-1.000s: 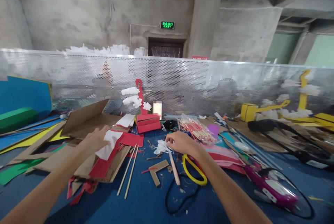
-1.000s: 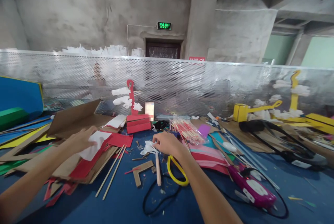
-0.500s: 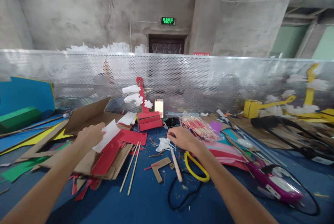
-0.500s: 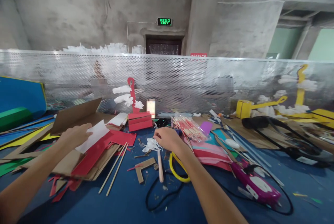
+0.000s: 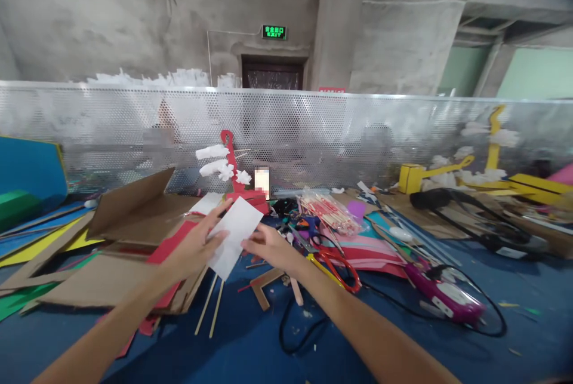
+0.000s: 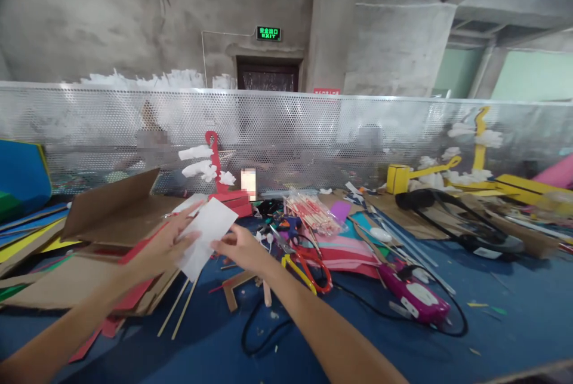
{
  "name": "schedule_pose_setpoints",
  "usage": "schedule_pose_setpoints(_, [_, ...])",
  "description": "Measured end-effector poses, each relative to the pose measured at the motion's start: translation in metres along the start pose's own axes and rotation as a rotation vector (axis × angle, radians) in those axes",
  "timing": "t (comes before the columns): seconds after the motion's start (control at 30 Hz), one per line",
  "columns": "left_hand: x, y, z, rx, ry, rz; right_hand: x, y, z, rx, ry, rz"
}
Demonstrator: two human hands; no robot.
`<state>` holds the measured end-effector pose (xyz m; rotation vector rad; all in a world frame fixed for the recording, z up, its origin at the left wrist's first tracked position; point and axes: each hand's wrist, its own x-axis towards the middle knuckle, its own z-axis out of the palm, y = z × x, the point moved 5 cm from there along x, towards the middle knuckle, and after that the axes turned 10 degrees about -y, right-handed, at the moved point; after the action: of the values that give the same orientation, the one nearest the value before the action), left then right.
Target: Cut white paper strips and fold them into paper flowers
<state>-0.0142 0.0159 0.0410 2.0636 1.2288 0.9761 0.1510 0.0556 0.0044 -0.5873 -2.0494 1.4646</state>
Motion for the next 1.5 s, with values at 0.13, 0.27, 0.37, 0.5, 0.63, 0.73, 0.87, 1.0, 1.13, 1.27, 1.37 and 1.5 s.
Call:
schedule_pose_setpoints(0.13, [-0.001,0.011,0.019,0.072,-0.066,0.027,0.002,0.001,-0.007,0.049,0.187,-0.075])
schedule_pose_setpoints(0.27, [0.001,0.015,0.027,-0.008,-0.141,0.054,-0.002,-0.005,-0.014,0.022,0.129,-0.155])
schedule_pose_setpoints(0.37, [0.008,0.015,0.032,-0.055,-0.171,0.09,-0.005,-0.009,-0.019,-0.043,0.101,-0.172])
schedule_pose_setpoints(0.5, [0.024,0.008,0.032,-0.081,-0.169,0.085,-0.013,-0.021,-0.039,-0.328,0.107,-0.068])
schedule_pose_setpoints(0.63, [0.036,-0.004,0.026,-0.095,-0.037,0.039,-0.042,-0.041,-0.076,-0.959,0.19,0.18])
schedule_pose_setpoints(0.73, [0.035,-0.013,0.026,-0.135,0.01,0.041,-0.071,-0.032,-0.091,-1.182,0.0,0.506])
schedule_pose_setpoints(0.87, [0.028,-0.024,0.021,-0.178,0.082,0.022,-0.096,-0.014,-0.095,-1.277,-0.1,0.738])
schedule_pose_setpoints(1.0, [0.023,-0.037,0.016,-0.279,0.145,-0.027,-0.098,-0.004,-0.097,-1.267,-0.049,0.79])
schedule_pose_setpoints(1.13, [0.021,-0.053,0.018,-0.402,0.139,-0.082,-0.102,0.012,-0.101,-0.986,-0.1,0.936])
schedule_pose_setpoints(1.27, [0.021,-0.063,0.026,-0.583,0.099,-0.103,-0.103,0.013,-0.105,-0.927,-0.101,0.907])
schedule_pose_setpoints(1.37, [0.021,-0.065,0.03,-0.671,0.089,-0.124,-0.106,0.008,-0.109,-0.881,-0.073,0.878])
schedule_pose_setpoints(1.5, [0.021,-0.064,0.029,-0.654,0.098,-0.148,-0.11,-0.003,-0.117,-0.863,-0.025,0.771])
